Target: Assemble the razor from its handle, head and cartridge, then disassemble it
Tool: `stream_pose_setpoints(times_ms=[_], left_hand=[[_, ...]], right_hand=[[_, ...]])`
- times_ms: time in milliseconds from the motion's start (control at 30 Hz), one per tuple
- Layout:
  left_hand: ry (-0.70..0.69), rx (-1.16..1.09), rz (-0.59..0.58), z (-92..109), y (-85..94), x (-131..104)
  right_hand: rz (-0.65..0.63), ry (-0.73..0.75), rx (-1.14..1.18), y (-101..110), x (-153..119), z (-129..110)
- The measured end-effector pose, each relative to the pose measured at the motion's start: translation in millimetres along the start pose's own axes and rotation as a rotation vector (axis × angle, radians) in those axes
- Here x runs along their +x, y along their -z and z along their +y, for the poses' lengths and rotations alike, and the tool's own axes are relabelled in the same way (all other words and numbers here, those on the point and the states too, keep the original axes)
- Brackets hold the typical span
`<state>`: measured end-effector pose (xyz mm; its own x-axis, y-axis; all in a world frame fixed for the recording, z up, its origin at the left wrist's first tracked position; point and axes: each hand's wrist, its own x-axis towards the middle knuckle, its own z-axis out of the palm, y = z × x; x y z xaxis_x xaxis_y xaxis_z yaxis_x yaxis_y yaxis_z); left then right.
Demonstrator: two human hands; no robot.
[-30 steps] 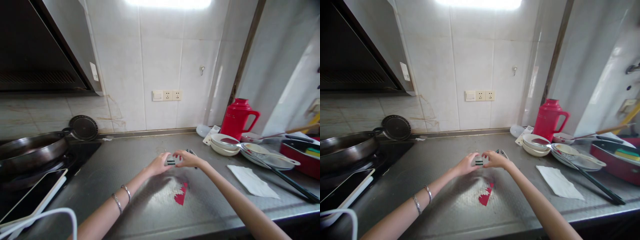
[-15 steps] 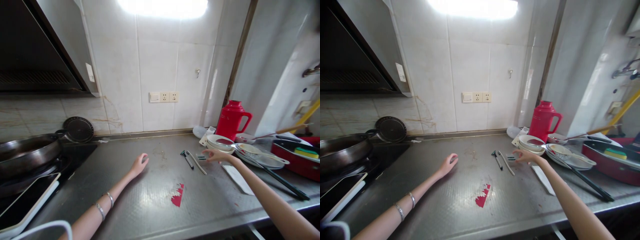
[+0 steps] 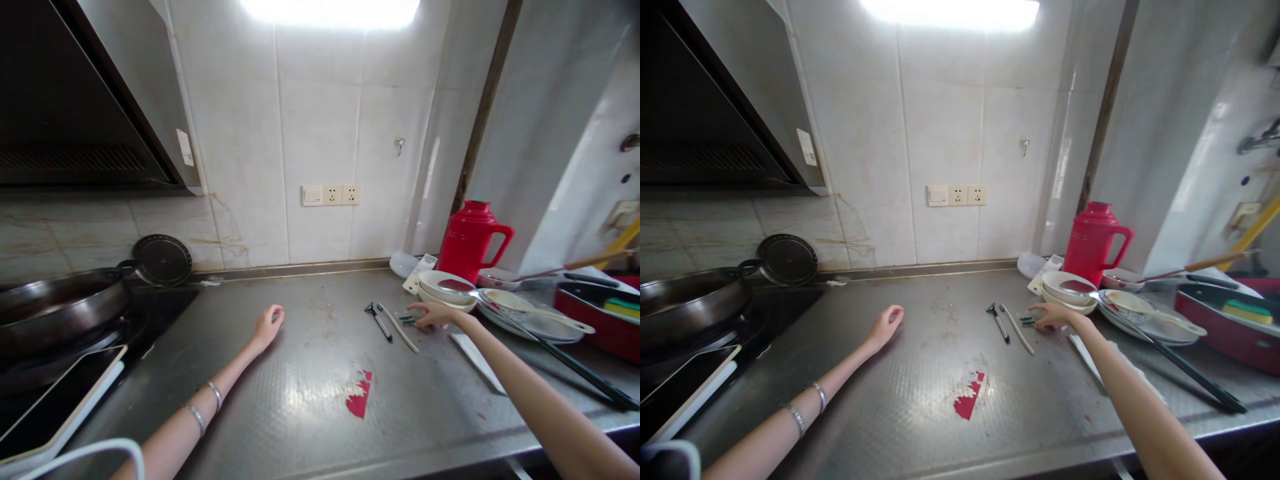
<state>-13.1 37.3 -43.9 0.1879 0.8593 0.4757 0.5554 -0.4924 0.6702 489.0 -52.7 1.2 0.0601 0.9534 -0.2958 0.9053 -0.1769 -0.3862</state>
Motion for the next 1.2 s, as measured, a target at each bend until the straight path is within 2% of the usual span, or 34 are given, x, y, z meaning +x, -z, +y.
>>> stream_pose_setpoints(times_ms=[100, 200, 300, 367, 467, 533, 600, 667, 733, 867, 1000, 1200], left_hand=[[0.023, -0.002, 0.018, -5.4, 2.1, 2.0], [0.063, -0.006, 0.037, -9.2, 4.8, 4.9], [0.088, 0.027, 0.057, -11.8, 8.2, 7.9], [0.101, 0.057, 0.074, -12.6, 10.1, 9.6], [0.145, 0.122, 0.099, -12.3, 11.1, 11.8], [0.186, 0.202, 0.103, -11.2, 10.9, 12.5], [0.218, 0.268, 0.104, -9.5, 11.0, 12.2], [0.254, 0.325, 0.110, -7.4, 12.0, 10.8], [0.302, 0.404, 0.108, -4.8, 13.4, 8.6], [0.363, 0.550, 0.028, 1.9, 14.4, 4.1], [0.332, 0.685, -0.113, 9.4, 10.8, 0.7], [0.286, 0.761, -0.174, 15.8, 8.3, -1.4]], right_hand=[[-0.092, 0.002, 0.077, -0.9, 1.4, 1.7], [-0.077, -0.010, 0.091, -0.1, -0.3, 2.8], [-0.030, -0.003, 0.104, 2.7, -2.5, -1.5], [0.055, 0.031, 0.112, 4.4, -2.2, -11.2], [0.254, 0.108, 0.085, 2.0, 2.4, -40.8], [0.402, 0.164, 0.052, -5.6, 7.9, -70.3], [0.477, 0.244, 0.048, -18.6, 14.5, -105.1], [0.506, 0.272, 0.037, -35.9, 21.0, -142.3], [0.475, 0.260, -0.010, -55.4, 26.5, -178.8], [0.442, 0.249, -0.117, -92.6, 32.0, -237.9], [0.435, 0.223, -0.199, -119.4, 32.7, -265.7], [0.425, 0.207, -0.268, -138.8, 32.1, -265.8]])
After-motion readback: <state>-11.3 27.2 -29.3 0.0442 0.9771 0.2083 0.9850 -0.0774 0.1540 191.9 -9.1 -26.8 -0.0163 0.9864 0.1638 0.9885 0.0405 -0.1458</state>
